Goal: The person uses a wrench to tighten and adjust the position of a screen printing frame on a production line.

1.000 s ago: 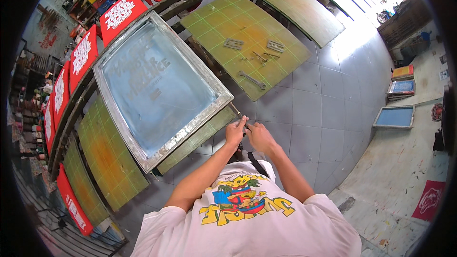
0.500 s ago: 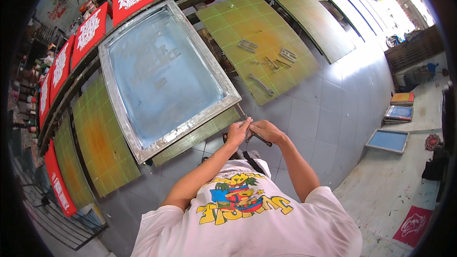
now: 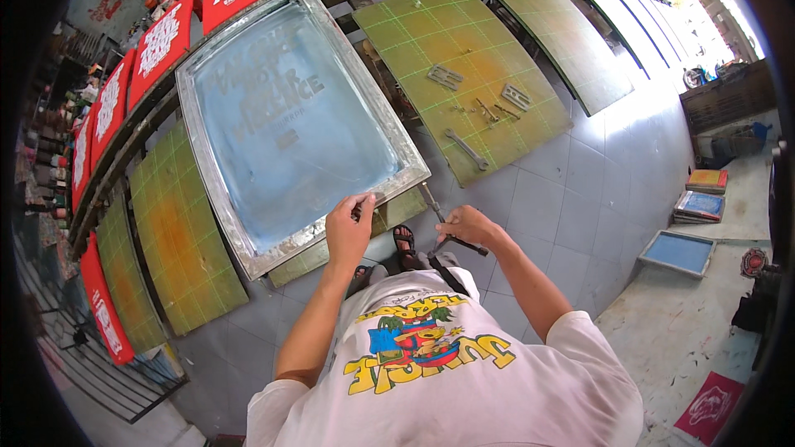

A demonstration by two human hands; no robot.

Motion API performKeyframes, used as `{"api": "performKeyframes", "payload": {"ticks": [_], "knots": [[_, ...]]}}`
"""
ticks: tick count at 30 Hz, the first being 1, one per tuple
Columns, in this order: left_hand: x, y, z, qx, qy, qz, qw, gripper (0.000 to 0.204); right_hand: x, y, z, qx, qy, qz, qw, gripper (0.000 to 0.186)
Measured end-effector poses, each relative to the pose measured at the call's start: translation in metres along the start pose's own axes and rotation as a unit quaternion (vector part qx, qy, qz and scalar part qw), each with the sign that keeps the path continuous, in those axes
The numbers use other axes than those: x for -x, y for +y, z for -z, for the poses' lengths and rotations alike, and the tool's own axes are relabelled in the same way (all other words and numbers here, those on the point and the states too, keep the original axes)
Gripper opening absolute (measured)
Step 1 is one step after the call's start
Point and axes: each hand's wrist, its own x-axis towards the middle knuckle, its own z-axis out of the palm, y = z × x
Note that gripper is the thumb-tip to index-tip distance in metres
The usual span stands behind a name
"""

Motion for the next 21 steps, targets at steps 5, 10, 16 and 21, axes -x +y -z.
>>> {"api": "performKeyframes", "payload": {"ticks": [5, 10, 16, 21], "knots": [[0.035, 0.014, -0.009, 0.114, -0.111, 0.106, 0.982, 0.024, -0.008, -0.005, 0.006, 0.042, -0.051, 0.071, 0.995, 0.027], [0.035, 0.008, -0.023, 0.023, 0.014, -0.079, 0.997, 0.022, -0.014, 0.003, 0.016, 0.064, -0.029, 0.095, 0.993, 0.026], [-0.022, -0.031, 0.028, -0.168, 0.307, -0.226, 0.909, 0.019, -0.001, -0.029, 0.035, 0.136, -0.034, 0.007, 0.990, 0.027], [-0.020, -0.083, 0.059, -0.189, 0.309, -0.206, 0.909, 0.022, -0.006, -0.019, 0.034, 0.083, -0.047, -0.003, 0.995, 0.032]]}}
